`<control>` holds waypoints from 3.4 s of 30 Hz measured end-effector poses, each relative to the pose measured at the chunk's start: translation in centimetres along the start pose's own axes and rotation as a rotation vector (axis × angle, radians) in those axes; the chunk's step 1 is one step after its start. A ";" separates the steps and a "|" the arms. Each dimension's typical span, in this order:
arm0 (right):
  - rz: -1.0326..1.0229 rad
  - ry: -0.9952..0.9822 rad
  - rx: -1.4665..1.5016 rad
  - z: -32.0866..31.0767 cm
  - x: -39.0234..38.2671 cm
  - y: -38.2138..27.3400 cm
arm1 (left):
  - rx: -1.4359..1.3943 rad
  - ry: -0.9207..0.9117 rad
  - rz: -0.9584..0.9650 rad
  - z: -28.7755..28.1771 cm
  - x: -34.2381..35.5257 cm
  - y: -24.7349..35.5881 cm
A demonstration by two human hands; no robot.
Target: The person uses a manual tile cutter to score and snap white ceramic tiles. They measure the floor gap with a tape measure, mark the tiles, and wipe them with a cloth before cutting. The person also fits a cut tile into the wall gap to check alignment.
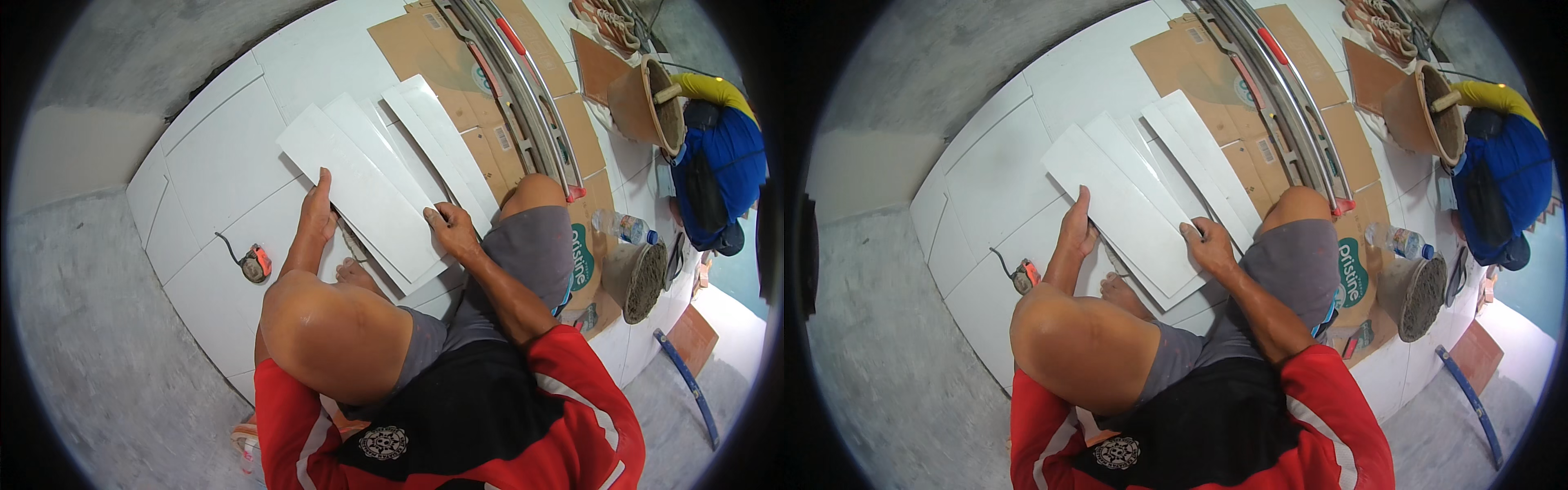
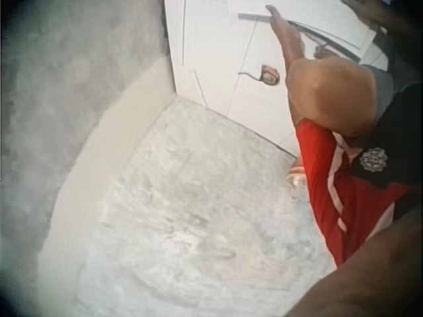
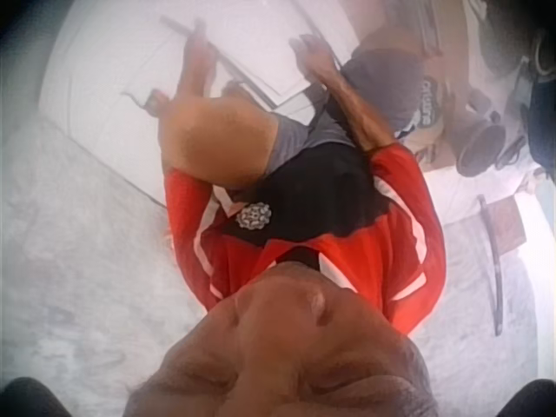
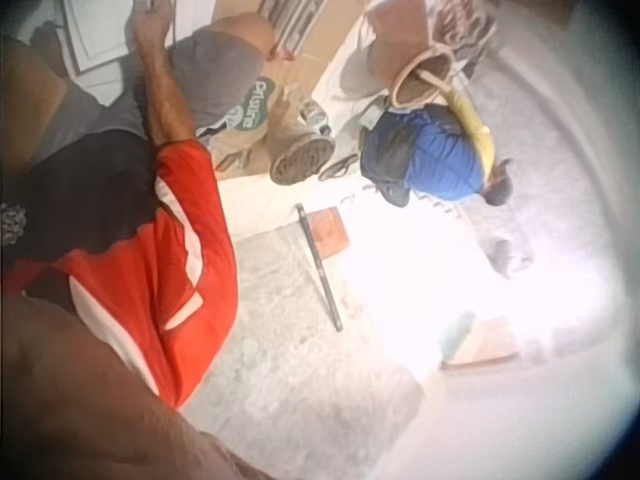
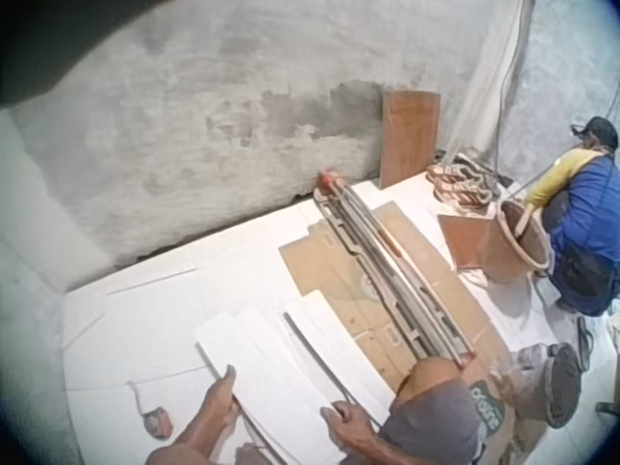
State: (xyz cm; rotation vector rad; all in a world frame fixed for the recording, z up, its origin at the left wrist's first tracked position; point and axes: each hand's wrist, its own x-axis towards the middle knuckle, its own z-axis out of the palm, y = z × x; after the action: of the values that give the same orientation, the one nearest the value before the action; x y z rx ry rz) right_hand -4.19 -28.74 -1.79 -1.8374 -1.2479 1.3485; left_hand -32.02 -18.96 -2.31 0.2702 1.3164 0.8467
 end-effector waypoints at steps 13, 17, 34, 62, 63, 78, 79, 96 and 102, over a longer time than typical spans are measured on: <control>0.031 0.061 -0.036 0.3 0.7 1.5 | 0.559 0.199 0.106 1.9 -1.1 2.1; -0.003 0.079 -0.062 -0.4 1.3 1.6 | 0.576 0.166 0.086 1.5 -0.5 1.7; -0.042 0.083 -0.267 0.2 0.9 1.0 | 1.132 -0.067 0.444 0.1 -8.7 -3.3; -0.333 -0.077 -0.822 2.0 -2.5 -6.4 | 1.531 -0.314 0.927 -5.4 -9.3 -0.8; -0.321 -0.098 -0.821 1.9 -2.6 -6.6 | 1.570 -0.292 0.894 -6.3 -9.7 0.1; -0.292 -0.166 -0.669 6.3 -5.0 -8.3 | 0.910 0.001 0.522 -6.9 -9.1 -0.8; -0.282 -0.174 -0.640 6.4 -5.2 -8.3 | 0.652 -0.088 0.343 -5.2 -9.4 -1.0; 0.087 0.169 0.508 -6.5 1.5 -3.9 | -0.051 -0.025 0.154 -6.9 -10.6 -3.6; 0.198 0.056 0.189 -7.3 1.2 -2.1 | -0.052 -0.064 0.173 -6.2 -9.2 -5.4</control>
State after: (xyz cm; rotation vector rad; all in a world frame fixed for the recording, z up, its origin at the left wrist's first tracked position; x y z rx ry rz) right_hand 1.95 -26.03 1.99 -1.8881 -0.8956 1.4542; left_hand -35.70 -30.63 -0.55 0.3711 1.2213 1.0087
